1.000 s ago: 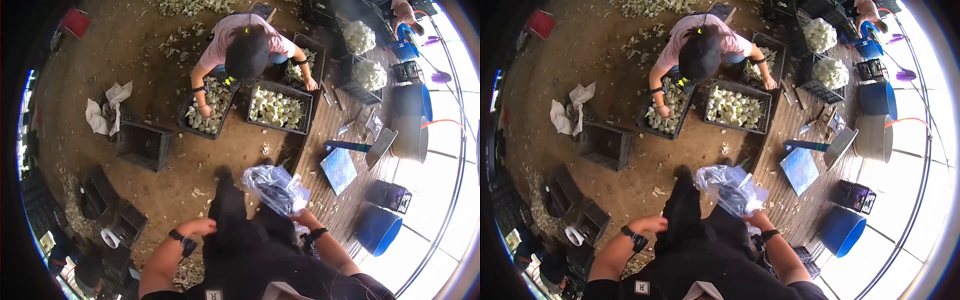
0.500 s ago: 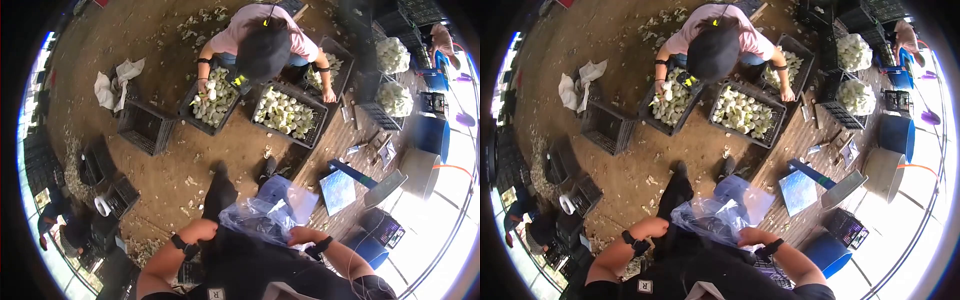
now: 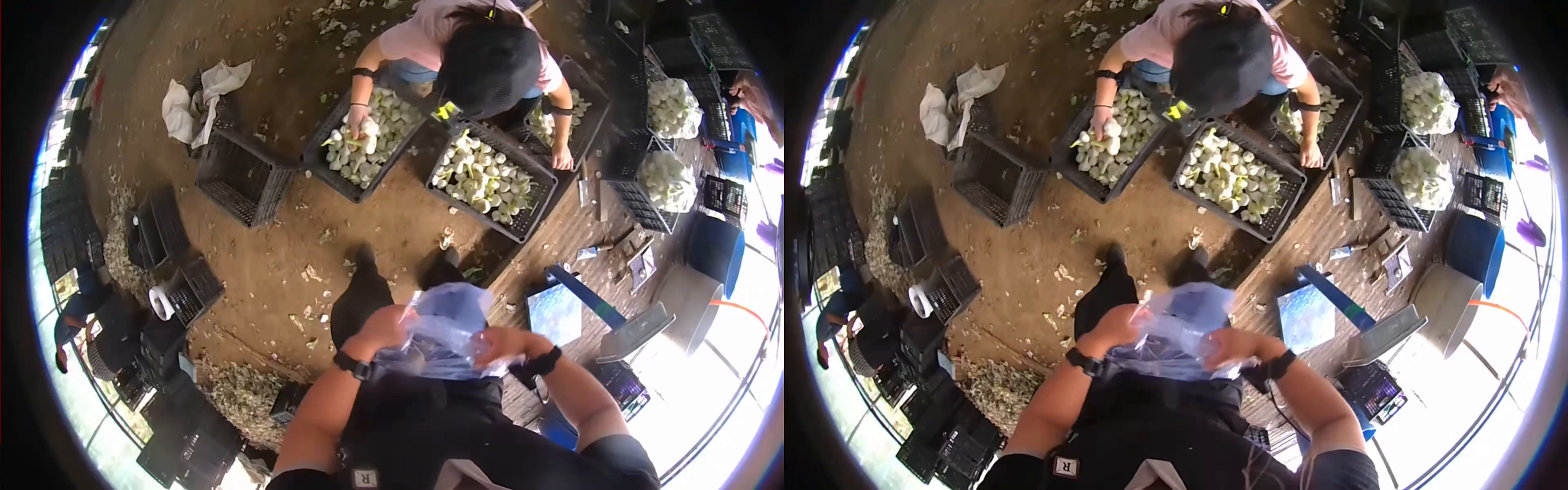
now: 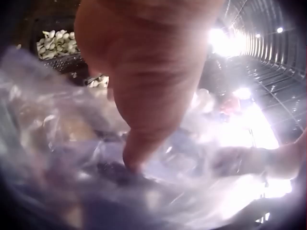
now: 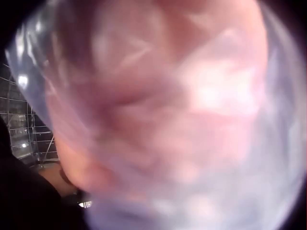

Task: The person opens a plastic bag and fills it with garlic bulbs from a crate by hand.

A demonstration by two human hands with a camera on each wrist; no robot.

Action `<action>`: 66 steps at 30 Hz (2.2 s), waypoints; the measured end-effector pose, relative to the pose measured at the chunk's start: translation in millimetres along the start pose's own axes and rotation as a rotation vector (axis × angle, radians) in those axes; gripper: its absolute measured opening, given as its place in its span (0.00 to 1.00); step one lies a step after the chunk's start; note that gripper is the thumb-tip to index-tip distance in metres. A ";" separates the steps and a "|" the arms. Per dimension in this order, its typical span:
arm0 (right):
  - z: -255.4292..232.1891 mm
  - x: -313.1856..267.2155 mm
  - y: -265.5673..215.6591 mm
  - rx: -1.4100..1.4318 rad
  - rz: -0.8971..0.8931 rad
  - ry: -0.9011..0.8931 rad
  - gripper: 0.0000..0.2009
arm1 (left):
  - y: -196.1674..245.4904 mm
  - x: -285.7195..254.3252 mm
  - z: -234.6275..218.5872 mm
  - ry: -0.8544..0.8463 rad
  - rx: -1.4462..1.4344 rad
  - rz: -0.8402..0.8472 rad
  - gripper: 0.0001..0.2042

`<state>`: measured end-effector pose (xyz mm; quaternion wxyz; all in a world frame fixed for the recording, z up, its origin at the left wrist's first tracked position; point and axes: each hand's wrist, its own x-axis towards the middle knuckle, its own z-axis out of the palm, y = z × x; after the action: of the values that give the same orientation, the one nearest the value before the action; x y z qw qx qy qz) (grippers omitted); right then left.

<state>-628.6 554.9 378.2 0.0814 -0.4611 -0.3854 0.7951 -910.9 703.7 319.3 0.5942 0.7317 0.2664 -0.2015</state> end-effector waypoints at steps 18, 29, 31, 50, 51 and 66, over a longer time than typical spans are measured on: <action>-25.1 285.3 9.4 0.464 -0.094 0.757 0.26 | -91.5 66.1 -46.3 0.644 -0.446 -0.007 0.17; -133.4 353.6 -73.1 1.153 -0.199 1.080 0.08 | -187.3 52.1 -232.8 0.910 -1.876 0.213 0.09; -143.1 374.5 -85.2 1.354 -0.372 1.032 0.09 | -221.2 46.7 -264.9 0.679 -1.797 0.404 0.09; -158.0 462.9 -119.7 1.173 -0.530 0.570 0.10 | -216.7 216.4 -334.0 0.625 0.470 0.084 0.26; -153.6 465.9 -113.1 1.162 -0.514 0.605 0.10 | -228.0 231.0 -333.5 0.613 0.489 0.073 0.29; -183.8 347.4 31.4 1.286 -0.352 1.359 0.11 | -176.1 187.1 -230.8 0.175 1.064 0.260 0.23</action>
<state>-670.3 800.6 72.7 0.6447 -0.6271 0.1916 0.3929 -881.4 984.1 119.7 0.1382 0.9718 0.0836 -0.1716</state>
